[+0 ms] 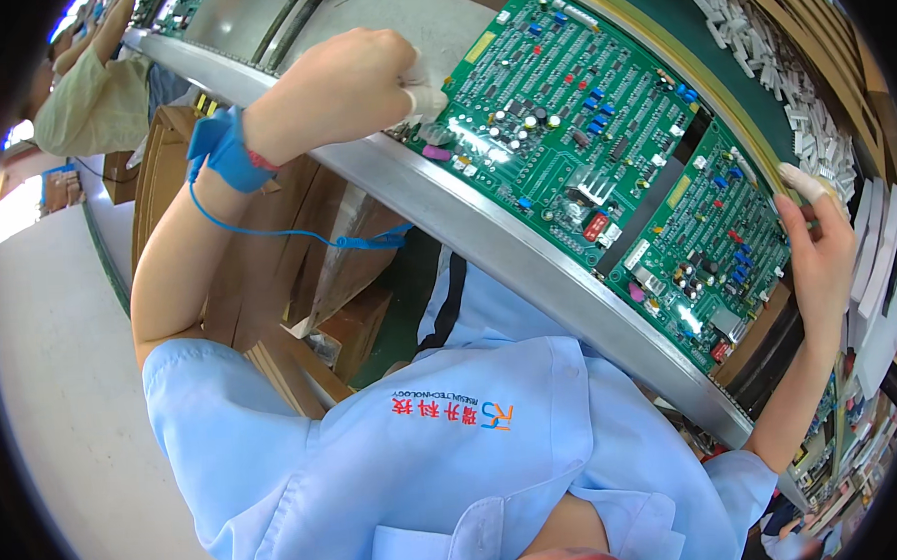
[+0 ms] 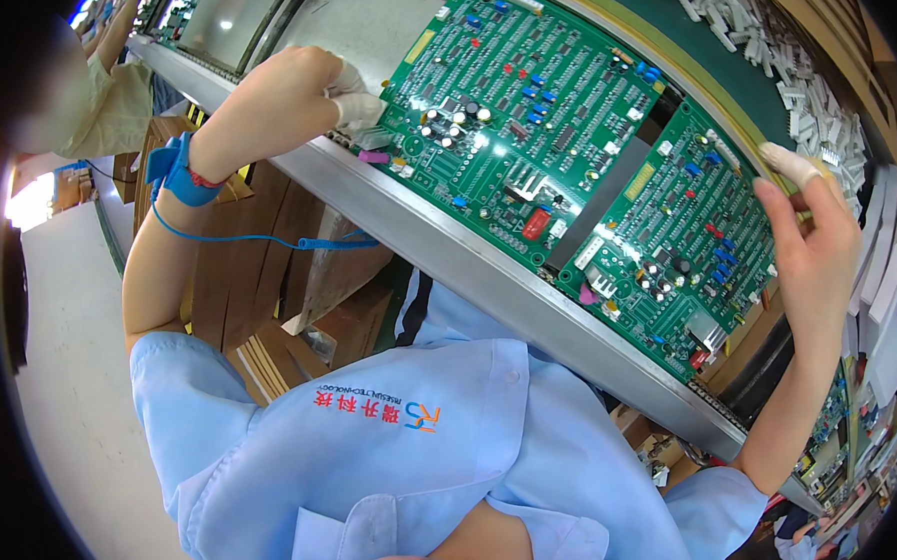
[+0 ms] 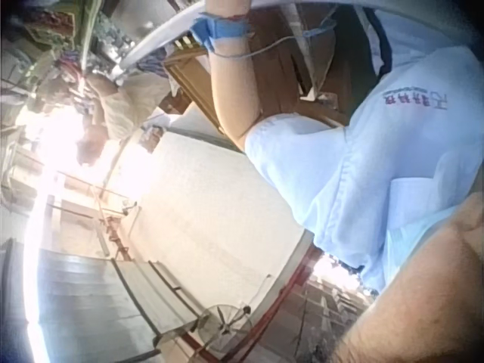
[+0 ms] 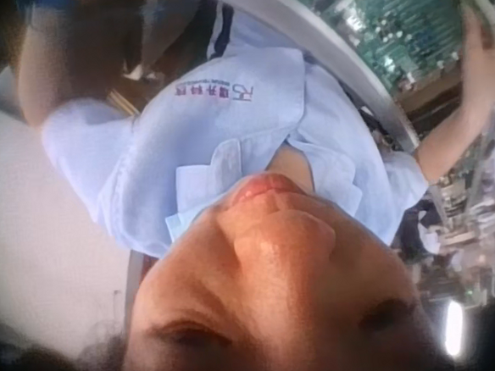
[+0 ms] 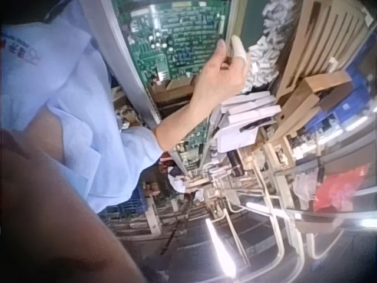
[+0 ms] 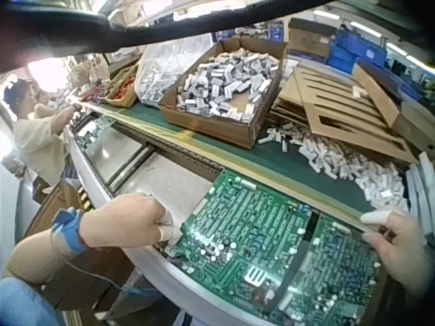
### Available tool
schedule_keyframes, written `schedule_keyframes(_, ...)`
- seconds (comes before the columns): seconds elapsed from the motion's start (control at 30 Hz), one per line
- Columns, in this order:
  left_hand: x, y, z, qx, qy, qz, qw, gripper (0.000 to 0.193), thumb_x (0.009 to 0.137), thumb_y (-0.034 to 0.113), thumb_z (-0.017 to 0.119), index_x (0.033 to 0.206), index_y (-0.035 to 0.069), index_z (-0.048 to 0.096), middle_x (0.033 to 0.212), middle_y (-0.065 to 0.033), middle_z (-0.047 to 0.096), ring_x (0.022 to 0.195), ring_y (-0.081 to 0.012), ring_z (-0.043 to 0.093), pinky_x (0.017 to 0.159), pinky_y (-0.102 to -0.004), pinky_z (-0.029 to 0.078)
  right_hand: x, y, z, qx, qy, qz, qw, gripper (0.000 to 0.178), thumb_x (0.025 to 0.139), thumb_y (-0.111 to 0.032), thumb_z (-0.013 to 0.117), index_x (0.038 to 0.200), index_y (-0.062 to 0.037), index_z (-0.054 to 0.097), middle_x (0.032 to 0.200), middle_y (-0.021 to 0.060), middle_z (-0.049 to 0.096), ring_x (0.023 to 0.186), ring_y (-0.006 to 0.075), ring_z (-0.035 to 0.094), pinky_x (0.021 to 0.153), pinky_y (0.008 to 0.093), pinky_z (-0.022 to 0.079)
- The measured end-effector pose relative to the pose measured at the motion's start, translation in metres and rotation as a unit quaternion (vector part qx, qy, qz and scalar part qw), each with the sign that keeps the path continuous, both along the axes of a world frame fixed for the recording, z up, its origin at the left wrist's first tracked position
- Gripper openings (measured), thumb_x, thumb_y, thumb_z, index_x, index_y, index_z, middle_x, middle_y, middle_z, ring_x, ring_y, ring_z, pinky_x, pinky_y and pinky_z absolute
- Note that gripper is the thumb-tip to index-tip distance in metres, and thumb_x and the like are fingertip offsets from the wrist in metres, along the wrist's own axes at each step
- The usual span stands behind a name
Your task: The recorder is assembling electronic components onto printed circuit boards (PCBs) on an assembly line.
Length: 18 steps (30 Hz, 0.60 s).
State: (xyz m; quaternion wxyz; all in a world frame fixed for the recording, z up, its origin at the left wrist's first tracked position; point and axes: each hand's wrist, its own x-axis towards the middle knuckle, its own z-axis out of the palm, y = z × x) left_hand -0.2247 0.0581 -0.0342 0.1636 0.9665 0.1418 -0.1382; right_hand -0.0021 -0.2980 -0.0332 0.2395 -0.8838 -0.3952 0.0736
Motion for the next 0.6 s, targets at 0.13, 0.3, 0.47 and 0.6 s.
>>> schedule_keyframes(0.13, 0.015, 0.016, -0.011, -0.018, 0.028, 0.044, 0.998, 0.046, 0.09, 0.039, 0.059, 0.077, -0.004, 0.069, 0.064, -0.0233, 0.061, 0.062, -0.0384, 0.06, 0.062, -0.0456, 0.046, 0.007, -0.067, 0.03, 0.062, -0.096, -0.137, 0.984, 0.026, 0.09, -0.01, 0.067, 0.115, -0.006, 0.069, 0.096, -0.0003, 0.069, 0.072, 0.0051, 0.052, 0.063, 0.0181, 0.04)
schedule_keyframes(0.3, -0.011, 0.039, -0.028, -0.173, 0.019, 0.092, 0.981, 0.047, 0.096, 0.034, 0.055, 0.071, -0.005, 0.061, 0.056, -0.0057, 0.053, 0.054, -0.0115, 0.045, 0.052, -0.0321, 0.037, 0.063, -0.153, 0.075, 0.068, -0.237, -0.344, 0.906, 0.027, 0.088, -0.027, 0.069, 0.113, -0.0144, 0.072, 0.082, 0.0017, 0.068, 0.076, 0.0092, 0.062, 0.07, 0.0234, 0.047)
schedule_keyframes(0.47, 0.014, 0.021, -0.029, -0.216, 0.029, 0.108, 0.97, 0.039, 0.097, 0.026, 0.058, 0.073, -0.005, 0.065, 0.058, -0.0039, 0.055, 0.053, -0.0083, 0.047, 0.048, -0.0273, 0.036, 0.099, -0.259, 0.045, -0.07, -0.206, -0.404, 0.888, 0.048, 0.083, -0.023, 0.07, 0.129, -0.0187, 0.059, 0.117, 0.0135, 0.065, 0.096, 0.0315, 0.065, 0.083, 0.0393, 0.049)
schedule_keyframes(0.6, 0.012, 0.002, -0.008, -0.18, 0.026, 0.095, 0.979, 0.041, 0.096, 0.027, 0.058, 0.072, -0.005, 0.064, 0.055, -0.0038, 0.054, 0.051, -0.0094, 0.047, 0.047, -0.028, 0.036, 0.128, -0.272, 0.012, 0.001, -0.215, -0.32, 0.923, 0.052, 0.084, -0.015, 0.067, 0.134, -0.0101, 0.054, 0.132, 0.0165, 0.057, 0.122, 0.0285, 0.053, 0.104, 0.0371, 0.04)
